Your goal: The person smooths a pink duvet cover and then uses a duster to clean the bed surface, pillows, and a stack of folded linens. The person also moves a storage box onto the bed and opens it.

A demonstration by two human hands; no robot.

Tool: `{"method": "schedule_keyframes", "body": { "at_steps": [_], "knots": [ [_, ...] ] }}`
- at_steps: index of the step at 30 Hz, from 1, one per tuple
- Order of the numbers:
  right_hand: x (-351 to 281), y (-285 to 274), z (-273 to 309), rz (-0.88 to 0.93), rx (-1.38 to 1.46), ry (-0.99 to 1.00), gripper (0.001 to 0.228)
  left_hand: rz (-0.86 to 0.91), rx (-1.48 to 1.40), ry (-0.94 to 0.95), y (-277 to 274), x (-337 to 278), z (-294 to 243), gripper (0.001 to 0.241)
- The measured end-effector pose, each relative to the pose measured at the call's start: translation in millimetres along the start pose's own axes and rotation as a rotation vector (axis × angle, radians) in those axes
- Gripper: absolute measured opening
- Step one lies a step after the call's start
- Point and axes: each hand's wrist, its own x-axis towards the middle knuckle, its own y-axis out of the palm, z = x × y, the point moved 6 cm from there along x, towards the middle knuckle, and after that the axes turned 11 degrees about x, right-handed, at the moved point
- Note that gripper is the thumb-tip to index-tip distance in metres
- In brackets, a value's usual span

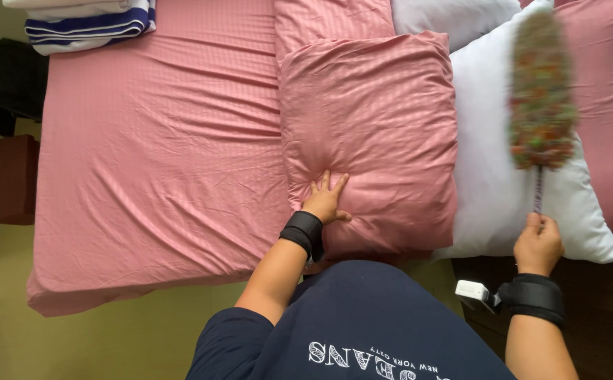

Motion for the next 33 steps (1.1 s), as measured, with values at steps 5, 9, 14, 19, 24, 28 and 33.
{"method": "schedule_keyframes", "body": {
  "at_steps": [5,9,14,19,24,28,33],
  "knots": [
    [-17,-12,15,-0.141,0.169,0.003,0.029,-0.006,0.014,0.011,3,3,1,0.124],
    [-35,-2,35,0.077,0.217,-0.08,0.026,-0.002,0.024,0.008,0,0,-1,0.123],
    [-41,7,34,0.125,0.124,-0.244,0.022,-0.025,0.015,0.012,4,3,1,0.123],
    [-30,6,13,-0.096,-0.007,-0.294,0.017,-0.01,0.009,0.003,3,1,0,0.125],
    [-23,-3,13,-0.26,0.168,-0.131,0.019,-0.031,0.006,0.012,7,4,2,0.124],
    [-32,4,44,-0.122,0.312,-0.189,0.02,-0.015,-0.004,0.005,5,3,1,0.123],
    [-44,18,102,0.21,0.012,-0.318,0.023,-0.007,-0.014,-0.005,1,-2,0,0.121]
  ]
}}
